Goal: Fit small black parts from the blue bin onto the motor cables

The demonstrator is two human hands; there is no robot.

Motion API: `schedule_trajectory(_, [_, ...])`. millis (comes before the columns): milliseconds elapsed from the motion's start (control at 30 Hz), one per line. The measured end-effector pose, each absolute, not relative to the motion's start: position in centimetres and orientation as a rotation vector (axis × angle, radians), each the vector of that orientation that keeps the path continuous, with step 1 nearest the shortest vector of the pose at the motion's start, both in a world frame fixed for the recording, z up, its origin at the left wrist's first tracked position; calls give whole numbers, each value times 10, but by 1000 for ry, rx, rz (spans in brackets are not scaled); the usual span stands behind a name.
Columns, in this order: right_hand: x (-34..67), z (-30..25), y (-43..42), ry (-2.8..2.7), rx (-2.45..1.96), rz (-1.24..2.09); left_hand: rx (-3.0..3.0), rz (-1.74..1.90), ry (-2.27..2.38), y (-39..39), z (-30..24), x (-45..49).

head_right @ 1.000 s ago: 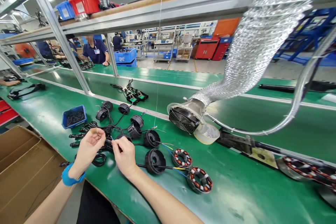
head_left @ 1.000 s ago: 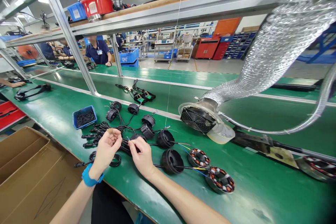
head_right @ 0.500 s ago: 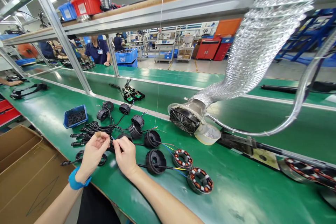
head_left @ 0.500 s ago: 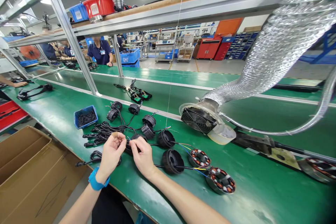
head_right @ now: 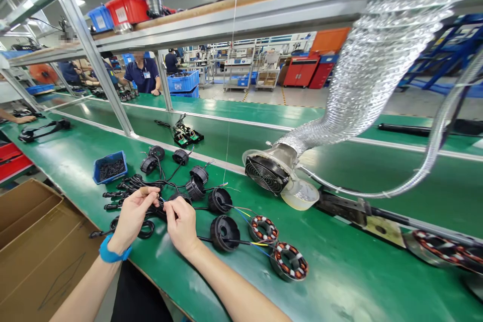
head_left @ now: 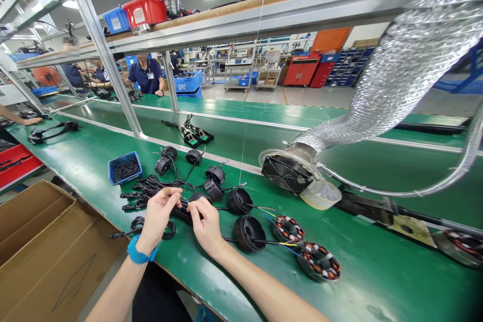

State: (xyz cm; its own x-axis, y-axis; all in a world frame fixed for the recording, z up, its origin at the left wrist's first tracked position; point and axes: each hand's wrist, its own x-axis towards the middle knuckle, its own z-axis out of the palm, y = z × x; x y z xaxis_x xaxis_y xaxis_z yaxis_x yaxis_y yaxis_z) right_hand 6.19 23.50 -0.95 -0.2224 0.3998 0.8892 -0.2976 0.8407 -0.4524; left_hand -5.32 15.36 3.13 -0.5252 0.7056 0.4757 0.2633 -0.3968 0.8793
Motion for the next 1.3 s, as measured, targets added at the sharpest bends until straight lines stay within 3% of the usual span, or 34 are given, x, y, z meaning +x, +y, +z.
schedule_trajectory(1300, [63, -9, 235, -1692, -78, 630, 1311, 1991, 1495, 157, 27, -50])
